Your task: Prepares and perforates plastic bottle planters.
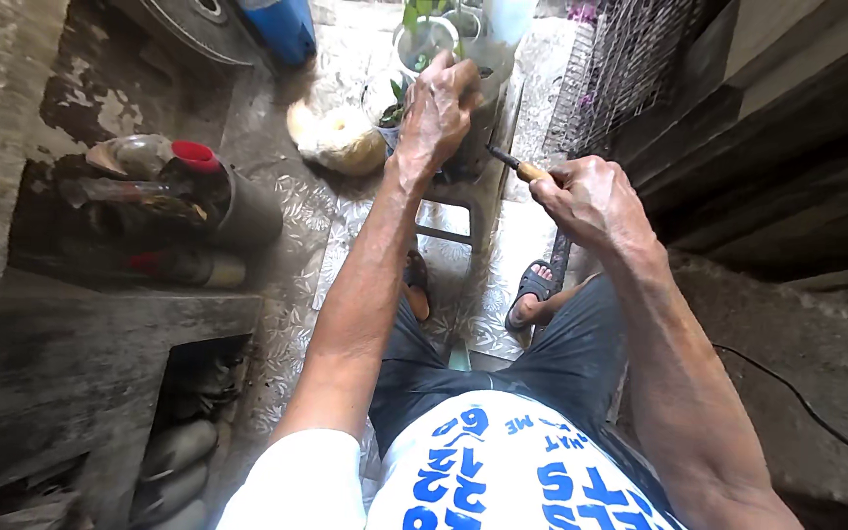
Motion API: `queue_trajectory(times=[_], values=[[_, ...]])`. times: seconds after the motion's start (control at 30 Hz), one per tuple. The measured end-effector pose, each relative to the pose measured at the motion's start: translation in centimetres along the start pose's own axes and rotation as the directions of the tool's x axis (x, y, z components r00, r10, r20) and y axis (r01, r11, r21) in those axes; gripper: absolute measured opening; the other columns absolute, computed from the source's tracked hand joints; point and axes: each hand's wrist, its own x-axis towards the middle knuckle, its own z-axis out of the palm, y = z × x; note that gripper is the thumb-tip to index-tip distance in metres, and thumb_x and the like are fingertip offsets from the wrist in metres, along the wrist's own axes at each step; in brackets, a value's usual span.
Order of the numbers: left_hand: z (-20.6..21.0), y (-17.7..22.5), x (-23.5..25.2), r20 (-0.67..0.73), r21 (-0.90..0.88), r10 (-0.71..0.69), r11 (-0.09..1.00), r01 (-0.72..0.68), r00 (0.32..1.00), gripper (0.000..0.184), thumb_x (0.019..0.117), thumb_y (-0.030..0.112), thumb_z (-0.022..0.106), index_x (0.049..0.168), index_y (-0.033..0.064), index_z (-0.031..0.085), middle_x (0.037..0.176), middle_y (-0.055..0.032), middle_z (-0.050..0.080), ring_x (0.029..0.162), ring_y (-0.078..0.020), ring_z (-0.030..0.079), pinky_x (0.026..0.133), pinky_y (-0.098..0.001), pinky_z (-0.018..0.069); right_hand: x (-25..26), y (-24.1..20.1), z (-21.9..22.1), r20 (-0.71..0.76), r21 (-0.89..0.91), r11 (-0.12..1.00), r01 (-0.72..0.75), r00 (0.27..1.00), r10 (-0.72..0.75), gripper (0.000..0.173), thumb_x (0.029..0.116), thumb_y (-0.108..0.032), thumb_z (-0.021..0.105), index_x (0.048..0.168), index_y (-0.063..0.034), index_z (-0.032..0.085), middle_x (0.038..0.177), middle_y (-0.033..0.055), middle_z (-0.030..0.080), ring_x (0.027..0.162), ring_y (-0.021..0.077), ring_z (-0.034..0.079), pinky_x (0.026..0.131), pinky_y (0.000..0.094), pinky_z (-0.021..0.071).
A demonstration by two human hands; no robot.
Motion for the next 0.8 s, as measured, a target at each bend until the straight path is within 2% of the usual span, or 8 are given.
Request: queue_trajectory(times=[0.4,0.67,0.8], values=[[0.0,0.2,0.0,0.004,0.01,-0.007,1.0,0.007,1.0,0.022,0.0989,0.023,0.061,0.11,0.0084,0.073,0.114,-0.0145,0.067,0.106,-0.0276,0.067,0.096,-0.0436,0.0528,0.7,-0.3,2.1,0.005,-0.047,0.998,-0.048,0.999,0.049,0.042,0.1027,-0.04,0.047,0.086,-0.006,0.064,0.086,0.0179,0.066,0.088,0.0378,0.068,0.069,0.0593,0.0483],[0.0,-0.2,0.1,0.009,-0.002,-0.007,1.0,0.007,1.0,0.023,0.0999,0.025,0.06,0.11,0.0087,0.072,0.114,-0.0138,0.067,0.106,-0.0265,0.066,0.097,-0.0435,0.0521,0.3,0.2,1.2,-0.062,0.033,0.999,0.008,0.998,-0.006,0.043,0.1027,-0.044,0.047,0.082,-0.0094,0.062,0.075,0.0119,0.061,0.075,0.0322,0.063,0.063,0.0563,0.0437],[0.1,-0.1,0.1,0.006,0.005,-0.007,1.0,0.007,1.0,0.022,0.0997,0.025,0.06,0.11,0.0094,0.072,0.115,-0.0133,0.067,0.107,-0.0262,0.066,0.097,-0.0426,0.0523,0.3,0.6,1.5,-0.07,0.046,0.999,0.023,0.997,-0.02,0.043,0.1021,-0.045,0.046,0.086,-0.0099,0.066,0.077,0.0122,0.063,0.076,0.032,0.065,0.064,0.057,0.0452]])
